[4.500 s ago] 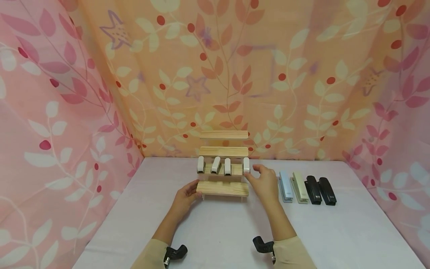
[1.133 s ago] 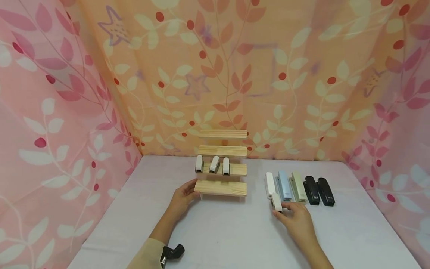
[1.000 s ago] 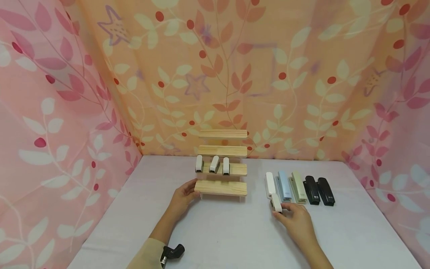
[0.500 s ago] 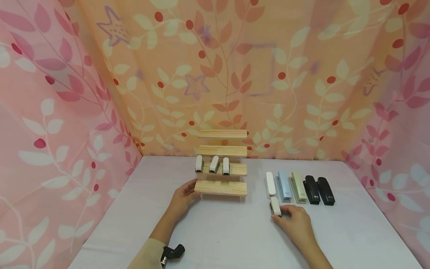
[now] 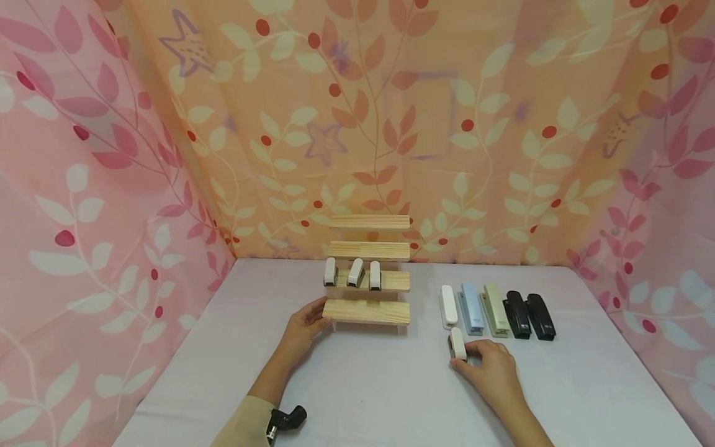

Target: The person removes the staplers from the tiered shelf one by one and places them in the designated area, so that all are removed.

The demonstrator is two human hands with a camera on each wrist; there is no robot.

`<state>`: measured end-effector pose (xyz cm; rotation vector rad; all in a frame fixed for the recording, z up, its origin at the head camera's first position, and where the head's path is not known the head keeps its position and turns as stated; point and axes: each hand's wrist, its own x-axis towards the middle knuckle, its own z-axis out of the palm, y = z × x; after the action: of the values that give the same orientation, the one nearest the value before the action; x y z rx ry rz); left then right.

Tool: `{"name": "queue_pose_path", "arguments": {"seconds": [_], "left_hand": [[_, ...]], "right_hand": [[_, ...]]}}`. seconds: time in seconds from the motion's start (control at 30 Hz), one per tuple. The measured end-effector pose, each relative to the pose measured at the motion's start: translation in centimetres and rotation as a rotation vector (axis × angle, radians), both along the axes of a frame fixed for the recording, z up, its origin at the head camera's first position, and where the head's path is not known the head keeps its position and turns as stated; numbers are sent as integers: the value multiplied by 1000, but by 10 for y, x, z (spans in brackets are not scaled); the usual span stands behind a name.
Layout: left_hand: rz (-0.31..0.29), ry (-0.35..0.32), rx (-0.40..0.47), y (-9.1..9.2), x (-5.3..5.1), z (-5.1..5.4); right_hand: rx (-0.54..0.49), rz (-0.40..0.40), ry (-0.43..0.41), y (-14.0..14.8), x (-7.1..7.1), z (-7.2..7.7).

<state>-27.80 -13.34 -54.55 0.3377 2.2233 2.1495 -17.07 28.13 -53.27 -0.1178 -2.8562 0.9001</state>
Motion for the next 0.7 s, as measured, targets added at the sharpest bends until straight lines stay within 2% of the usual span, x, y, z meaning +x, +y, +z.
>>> {"name": "queue_pose_path", "arguments": {"seconds": [0.13, 0.3, 0.47, 0.7], "left_hand": [[-2, 9, -8, -1, 1, 0], [-8, 17, -29, -2, 0, 1], [2, 20, -46, -1, -2, 1], [7, 14, -53, -1, -1, 0]], "right_hand": [[3, 22, -13, 1, 1, 2], [-10, 35, -30, 2, 3, 14], [6, 21, -9, -1, 5, 41], [40, 69, 93, -14, 5, 81]]}}
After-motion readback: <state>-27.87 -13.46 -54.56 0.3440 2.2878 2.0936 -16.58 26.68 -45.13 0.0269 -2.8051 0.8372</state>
